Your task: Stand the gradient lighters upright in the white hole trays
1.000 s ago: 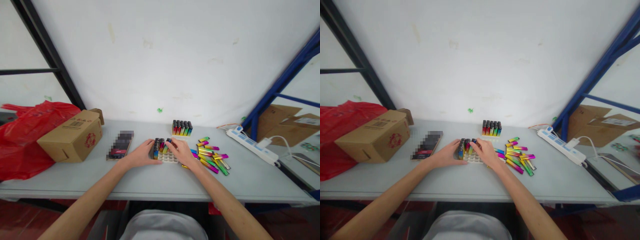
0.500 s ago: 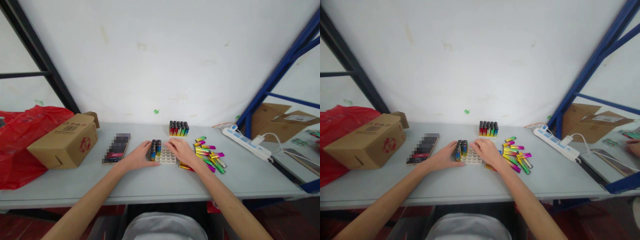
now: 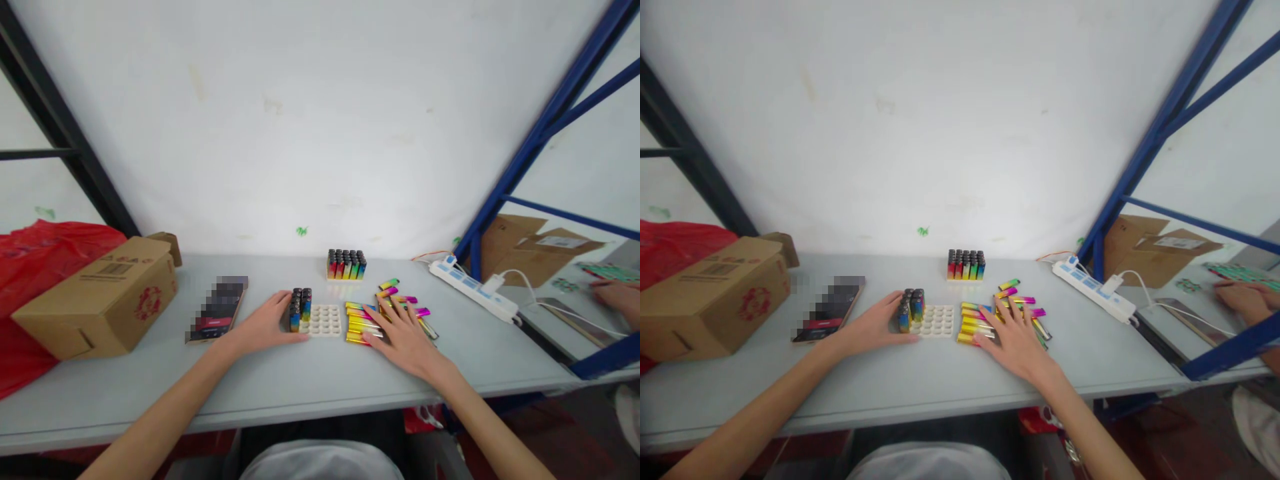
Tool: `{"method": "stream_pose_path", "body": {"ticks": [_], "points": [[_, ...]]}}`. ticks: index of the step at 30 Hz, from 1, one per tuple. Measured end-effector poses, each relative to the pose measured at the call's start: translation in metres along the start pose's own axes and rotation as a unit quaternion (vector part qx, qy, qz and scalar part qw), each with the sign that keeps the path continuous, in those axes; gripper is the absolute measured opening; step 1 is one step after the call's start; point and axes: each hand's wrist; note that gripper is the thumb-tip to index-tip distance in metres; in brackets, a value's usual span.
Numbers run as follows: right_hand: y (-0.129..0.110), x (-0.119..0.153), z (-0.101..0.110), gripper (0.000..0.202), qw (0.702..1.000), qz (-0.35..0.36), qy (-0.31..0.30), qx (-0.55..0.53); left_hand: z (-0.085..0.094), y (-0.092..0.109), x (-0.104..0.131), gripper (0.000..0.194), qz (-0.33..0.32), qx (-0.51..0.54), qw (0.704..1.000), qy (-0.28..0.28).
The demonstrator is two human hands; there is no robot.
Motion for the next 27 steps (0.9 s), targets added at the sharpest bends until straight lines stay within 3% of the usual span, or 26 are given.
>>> {"method": "stream_pose_path", "body": {"ticks": [8, 15, 19, 22, 25, 27], "points": [[-0.010, -0.044, -0.009, 0.076, 0.999, -0.038, -0.016, 0.028, 0.003, -0.011, 0.002, 0.079, -0.007, -0.028, 0.999, 0.018], [-0.027, -0.052, -0.015, 0.083, 0.997, -0.072, -0.017, -0.039, 0.005, -0.013, 0.005, 0.078, 0.005, -0.018, 1.000, 0.019], [-0.031, -0.055, -0.014, 0.077, 0.994, -0.078, -0.014, -0.069, 0.004, -0.014, 0.005, 0.077, 0.000, -0.016, 1.000, 0.011], [-0.014, -0.056, -0.003, 0.065, 0.993, -0.047, 0.045, -0.095, 0.004, -0.015, 0.006, 0.077, 0.000, -0.011, 1.000, 0.011], [0.024, -0.059, 0.014, 0.051, 0.987, -0.016, 0.122, -0.103, 0.004, -0.016, 0.005, 0.079, 0.004, -0.009, 1.000, 0.008], [0.054, -0.063, 0.022, 0.042, 0.989, -0.018, 0.107, -0.103, 0.003, -0.015, 0.004, 0.080, 0.010, -0.006, 1.000, 0.006]]}}
Point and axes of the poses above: each hand's wrist, its own x-axis away from the middle knuckle, its own z-axis out of the back of the hand, y = z × x, and after that the axes turned 1 degree about -z, right-handed
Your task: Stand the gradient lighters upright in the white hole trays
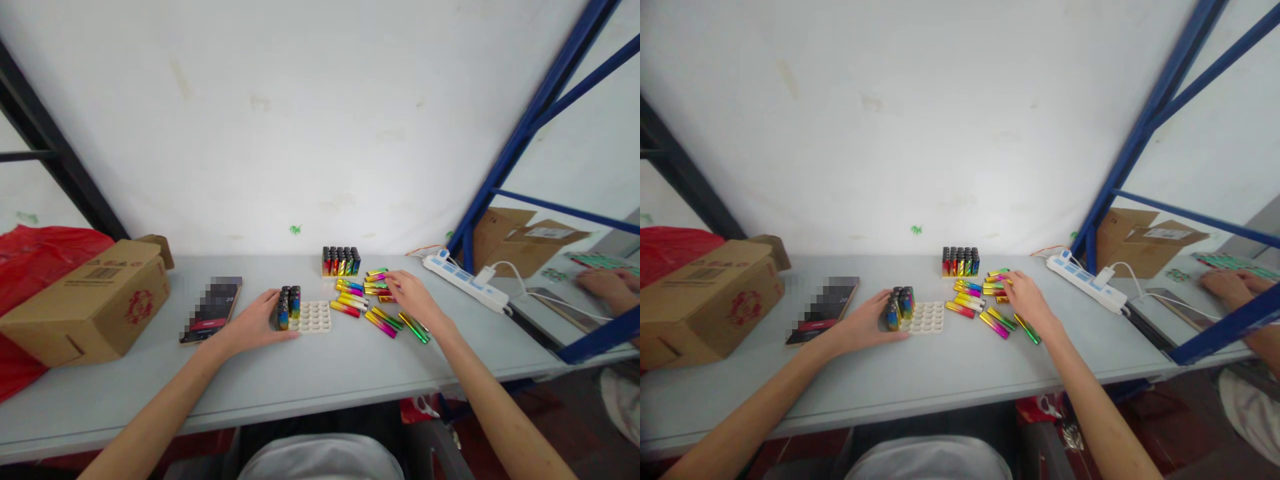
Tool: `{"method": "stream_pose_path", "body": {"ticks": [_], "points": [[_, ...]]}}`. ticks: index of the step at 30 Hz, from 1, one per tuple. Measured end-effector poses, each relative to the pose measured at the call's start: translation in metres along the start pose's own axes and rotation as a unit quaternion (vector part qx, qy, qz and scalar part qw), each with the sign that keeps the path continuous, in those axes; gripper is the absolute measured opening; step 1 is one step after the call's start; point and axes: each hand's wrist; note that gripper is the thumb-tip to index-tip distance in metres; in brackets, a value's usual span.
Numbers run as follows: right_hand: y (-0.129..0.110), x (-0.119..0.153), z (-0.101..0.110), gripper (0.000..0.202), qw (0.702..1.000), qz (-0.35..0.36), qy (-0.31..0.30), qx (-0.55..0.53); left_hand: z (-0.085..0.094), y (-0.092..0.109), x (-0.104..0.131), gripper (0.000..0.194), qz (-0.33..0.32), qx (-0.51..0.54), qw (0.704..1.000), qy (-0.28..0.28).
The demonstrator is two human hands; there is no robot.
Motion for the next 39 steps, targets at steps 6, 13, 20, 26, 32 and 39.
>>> {"method": "stream_pose_path", "body": {"ticks": [6, 13, 20, 26, 32, 39], "points": [[0.046, -0.023, 0.001, 0.025, 0.995, 0.049, -0.090, 0.010, 0.000, 0.005, -0.001, 0.077, -0.003, 0.012, 1.000, 0.007], [0.043, -0.042, -0.003, 0.018, 0.988, 0.042, -0.147, -0.019, 0.000, 0.015, -0.005, 0.077, 0.005, 0.015, 1.000, 0.008], [0.041, -0.041, -0.003, 0.045, 0.942, -0.080, -0.086, -0.315, -0.012, 0.012, -0.010, 0.085, 0.023, 0.007, 0.999, 0.023], [-0.022, -0.055, 0.000, 0.048, 0.788, -0.133, 0.005, -0.602, -0.017, 0.015, -0.026, 0.089, 0.017, 0.014, 1.000, 0.006], [-0.102, -0.060, -0.020, 0.044, 0.749, -0.075, -0.096, -0.652, -0.022, 0.015, -0.039, 0.087, -0.002, 0.019, 1.000, 0.013], [-0.131, -0.040, -0.052, 0.059, 0.792, -0.160, -0.127, -0.576, -0.025, 0.011, -0.035, 0.080, -0.019, 0.023, 0.999, 0.023]]}}
Point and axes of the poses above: each hand's wrist, its own x-axis away from the middle knuckle, its own z-axis out of the back of the hand, y = z × x, and after that the axes turned 1 degree about -z, right-handed
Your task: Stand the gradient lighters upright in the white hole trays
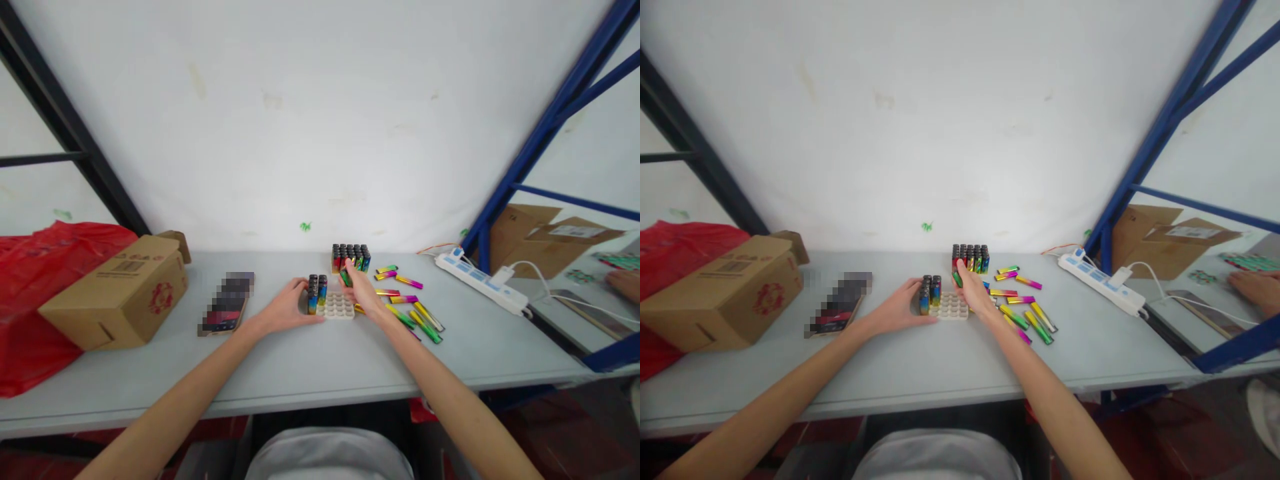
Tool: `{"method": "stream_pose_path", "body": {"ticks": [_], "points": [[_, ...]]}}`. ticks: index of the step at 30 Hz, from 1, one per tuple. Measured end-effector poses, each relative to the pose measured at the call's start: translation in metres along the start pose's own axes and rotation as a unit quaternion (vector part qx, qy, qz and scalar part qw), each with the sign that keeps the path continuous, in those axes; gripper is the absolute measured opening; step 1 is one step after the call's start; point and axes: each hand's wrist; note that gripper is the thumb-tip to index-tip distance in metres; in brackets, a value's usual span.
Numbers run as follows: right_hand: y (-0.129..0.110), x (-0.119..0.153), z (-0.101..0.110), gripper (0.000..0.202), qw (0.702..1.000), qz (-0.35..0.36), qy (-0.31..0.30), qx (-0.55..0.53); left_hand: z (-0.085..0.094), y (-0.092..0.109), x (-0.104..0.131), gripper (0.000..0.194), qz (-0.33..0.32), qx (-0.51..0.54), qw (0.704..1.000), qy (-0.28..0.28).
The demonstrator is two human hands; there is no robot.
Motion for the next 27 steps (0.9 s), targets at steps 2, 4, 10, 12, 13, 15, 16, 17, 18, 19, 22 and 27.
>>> {"method": "stream_pose_path", "body": {"ticks": [2, 4, 10, 12, 13, 15, 16, 17, 18, 19, 22, 27], "points": [[0.005, 0.001, -0.003, 0.061, 0.999, -0.011, 0.027, 0.017, 0.001, 0.000, 0.001, 0.079, -0.005, -0.004, 1.000, -0.001], [0.008, 0.003, -0.004, 0.057, 0.998, -0.002, 0.050, 0.032, 0.003, 0.001, 0.003, 0.079, -0.006, -0.008, 1.000, -0.003], [0.009, 0.005, -0.004, 0.049, 0.996, 0.028, 0.067, 0.046, 0.005, 0.003, 0.005, 0.079, -0.006, -0.008, 1.000, -0.008], [0.009, 0.005, -0.004, 0.051, 0.996, 0.023, 0.074, 0.039, 0.005, 0.004, 0.005, 0.079, -0.003, -0.005, 1.000, -0.009], [0.009, 0.006, -0.005, 0.053, 0.996, 0.018, 0.077, 0.037, 0.005, 0.004, 0.005, 0.079, 0.000, -0.005, 1.000, -0.009], [0.009, 0.006, -0.005, 0.056, 0.996, 0.011, 0.075, 0.037, 0.005, 0.004, 0.005, 0.078, 0.002, -0.004, 1.000, -0.006], [0.009, 0.006, -0.006, 0.057, 0.997, 0.013, 0.073, 0.039, 0.004, 0.004, 0.005, 0.077, 0.001, -0.003, 1.000, -0.004], [0.010, 0.006, -0.006, 0.056, 0.997, 0.018, 0.070, 0.042, 0.004, 0.004, 0.005, 0.076, 0.000, -0.001, 1.000, -0.002], [0.010, 0.006, -0.007, 0.055, 0.996, 0.025, 0.067, 0.044, 0.004, 0.004, 0.005, 0.076, -0.002, 0.001, 1.000, 0.000], [0.011, 0.006, -0.007, 0.054, 0.996, 0.032, 0.064, 0.046, 0.004, 0.003, 0.005, 0.076, -0.002, 0.003, 1.000, 0.002], [0.014, 0.006, -0.006, 0.054, 0.997, 0.034, 0.062, 0.044, 0.003, 0.003, 0.005, 0.077, 0.001, 0.001, 1.000, 0.002], [0.013, 0.007, 0.000, 0.065, 0.994, 0.074, 0.030, 0.080, 0.003, 0.003, 0.006, 0.076, -0.005, -0.003, 1.000, -0.003]]}}
Point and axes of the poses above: each hand's wrist, its own x-axis away from the middle knuckle, its own z-axis out of the back of the hand, y = z × x, and after that the axes turned 1 degree about -z, right-handed
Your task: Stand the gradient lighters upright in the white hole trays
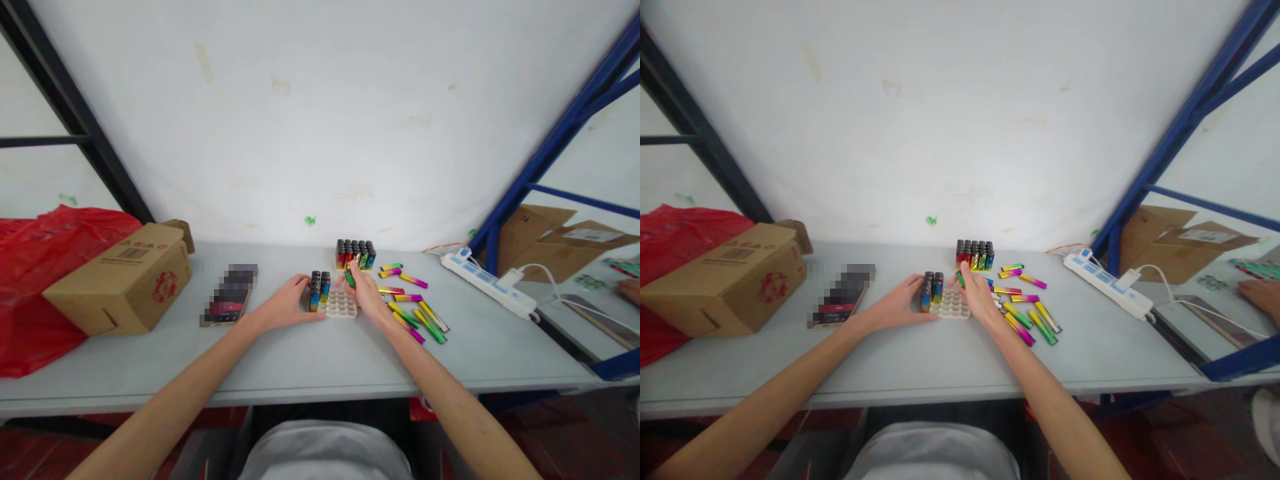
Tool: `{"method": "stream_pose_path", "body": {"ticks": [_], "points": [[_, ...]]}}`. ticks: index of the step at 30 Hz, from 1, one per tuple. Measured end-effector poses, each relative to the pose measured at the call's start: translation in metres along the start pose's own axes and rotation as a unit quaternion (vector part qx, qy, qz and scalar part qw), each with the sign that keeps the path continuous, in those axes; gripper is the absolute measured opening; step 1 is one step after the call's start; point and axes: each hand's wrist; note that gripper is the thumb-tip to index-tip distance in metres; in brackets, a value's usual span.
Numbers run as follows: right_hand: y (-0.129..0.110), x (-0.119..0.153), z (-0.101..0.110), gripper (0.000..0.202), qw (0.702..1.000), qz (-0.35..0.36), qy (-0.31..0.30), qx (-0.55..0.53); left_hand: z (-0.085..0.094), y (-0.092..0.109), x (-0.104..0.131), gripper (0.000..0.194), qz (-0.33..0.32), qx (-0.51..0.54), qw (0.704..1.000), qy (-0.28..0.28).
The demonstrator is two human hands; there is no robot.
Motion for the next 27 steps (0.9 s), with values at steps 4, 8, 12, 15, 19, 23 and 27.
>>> {"method": "stream_pose_path", "body": {"ticks": [4, 8, 12, 15, 19, 23, 27], "points": [[-0.009, 0.006, 0.008, 0.055, 0.985, 0.121, -0.030, 0.121, 0.000, 0.000, 0.000, 0.077, -0.004, 0.018, 1.000, 0.010], [-0.017, 0.013, 0.013, 0.038, 0.912, 0.293, 0.015, 0.286, 0.000, 0.000, 0.001, 0.078, -0.005, 0.019, 1.000, 0.003], [-0.016, 0.016, 0.013, 0.037, 0.903, 0.283, 0.010, 0.322, 0.000, 0.002, 0.000, 0.080, 0.007, 0.007, 1.000, -0.013], [-0.010, 0.015, 0.010, 0.035, 0.926, 0.229, -0.031, 0.298, 0.000, 0.004, -0.001, 0.079, 0.002, 0.012, 1.000, -0.010], [0.002, 0.010, 0.006, 0.031, 0.910, 0.245, -0.057, 0.330, 0.001, 0.004, -0.001, 0.078, -0.003, 0.009, 1.000, -0.008], [0.006, 0.007, 0.003, 0.031, 0.856, 0.278, -0.044, 0.433, 0.000, 0.004, -0.001, 0.077, -0.011, 0.006, 1.000, -0.010], [-0.005, 0.011, -0.003, 0.035, 0.827, 0.266, -0.068, 0.491, -0.001, 0.002, 0.000, 0.078, -0.011, 0.012, 1.000, -0.012]]}}
Point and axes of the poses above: each hand's wrist, its own x-axis away from the middle knuckle, its own z-axis out of the back of the hand, y = z × x, and after that the axes turned 1 degree about -z, right-handed
